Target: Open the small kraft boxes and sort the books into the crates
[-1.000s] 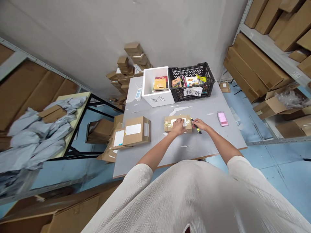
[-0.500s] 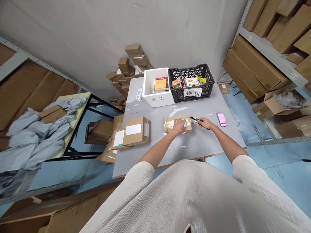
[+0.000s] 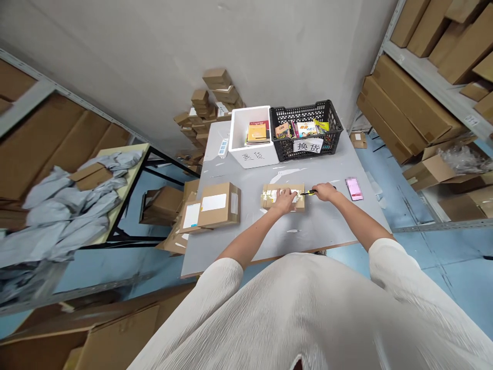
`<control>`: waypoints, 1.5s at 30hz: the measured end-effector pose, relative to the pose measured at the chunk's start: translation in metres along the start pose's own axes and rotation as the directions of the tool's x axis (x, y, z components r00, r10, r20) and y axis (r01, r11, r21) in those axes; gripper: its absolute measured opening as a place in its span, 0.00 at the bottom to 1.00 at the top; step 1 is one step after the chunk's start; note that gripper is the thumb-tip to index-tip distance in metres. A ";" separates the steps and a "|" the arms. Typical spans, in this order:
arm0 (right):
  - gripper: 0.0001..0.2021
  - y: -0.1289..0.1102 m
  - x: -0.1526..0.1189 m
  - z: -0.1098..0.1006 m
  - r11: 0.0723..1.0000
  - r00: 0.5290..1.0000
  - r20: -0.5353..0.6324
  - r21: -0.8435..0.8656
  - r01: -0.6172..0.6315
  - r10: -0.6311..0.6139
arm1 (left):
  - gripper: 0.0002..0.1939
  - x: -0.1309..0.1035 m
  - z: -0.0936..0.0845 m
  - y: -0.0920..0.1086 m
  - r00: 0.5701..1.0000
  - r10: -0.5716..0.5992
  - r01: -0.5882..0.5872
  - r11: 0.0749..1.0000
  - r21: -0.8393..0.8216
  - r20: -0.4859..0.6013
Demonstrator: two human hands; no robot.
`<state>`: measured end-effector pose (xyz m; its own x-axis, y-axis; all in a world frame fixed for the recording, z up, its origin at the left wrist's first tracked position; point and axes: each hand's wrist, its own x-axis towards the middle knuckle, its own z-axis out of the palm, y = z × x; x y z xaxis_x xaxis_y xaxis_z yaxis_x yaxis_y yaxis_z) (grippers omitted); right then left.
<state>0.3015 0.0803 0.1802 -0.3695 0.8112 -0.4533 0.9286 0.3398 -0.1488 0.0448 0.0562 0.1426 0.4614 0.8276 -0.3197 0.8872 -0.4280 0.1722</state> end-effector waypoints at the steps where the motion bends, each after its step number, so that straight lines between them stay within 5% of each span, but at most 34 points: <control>1: 0.19 -0.003 0.001 -0.001 0.999 1.000 -0.007 -0.032 0.006 -0.006 | 0.36 0.000 0.000 0.000 1.000 -0.001 0.001 1.000 0.003 -0.003; 5: 0.18 -0.007 0.004 -0.003 1.000 1.000 0.010 -0.012 -0.021 0.021 | 0.35 -0.001 0.000 0.001 1.000 -0.011 0.011 1.000 0.009 -0.007; 13: 0.15 0.018 -0.002 0.013 0.833 0.962 0.272 0.532 -0.153 0.004 | 0.34 -0.006 -0.002 0.003 1.000 -0.022 0.022 1.000 0.015 -0.018; 20: 0.18 0.011 -0.009 0.045 0.569 0.973 0.229 0.798 -0.201 0.023 | 0.35 -0.005 -0.002 0.002 1.000 -0.015 0.014 1.000 -0.022 -0.020; 25: 0.15 0.012 -0.016 0.053 0.508 0.958 0.285 0.831 -0.226 -0.041 | 0.36 -0.004 -0.002 0.002 0.999 -0.025 0.024 0.999 -0.030 -0.032; 30: 0.18 0.024 -0.020 0.045 0.424 0.971 0.209 0.874 -0.238 0.115 | 0.48 -0.004 -0.006 0.000 1.000 -0.013 0.011 0.997 -0.081 -0.024; 36: 0.20 0.023 -0.026 0.043 0.609 0.993 0.057 0.786 -0.109 0.105 | 0.29 0.002 -0.011 -0.004 0.983 -0.099 0.074 0.984 -0.160 -0.153; 41: 0.20 0.010 -0.035 0.043 0.907 0.989 -0.143 0.419 0.039 0.024 | 0.31 0.014 -0.005 -0.004 0.982 -0.071 0.047 0.989 -0.138 -0.174; 45: 0.22 0.001 -0.041 0.040 0.988 0.980 -0.197 0.153 0.038 -0.008 | 0.32 0.026 -0.005 -0.004 0.990 -0.094 0.078 0.987 -0.140 -0.108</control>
<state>0.3190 0.0283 0.1638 -0.3758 0.8863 -0.2705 0.9081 0.2940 -0.2984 0.0527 0.0814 0.1383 0.3728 0.8984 -0.2321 0.9109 -0.3068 0.2758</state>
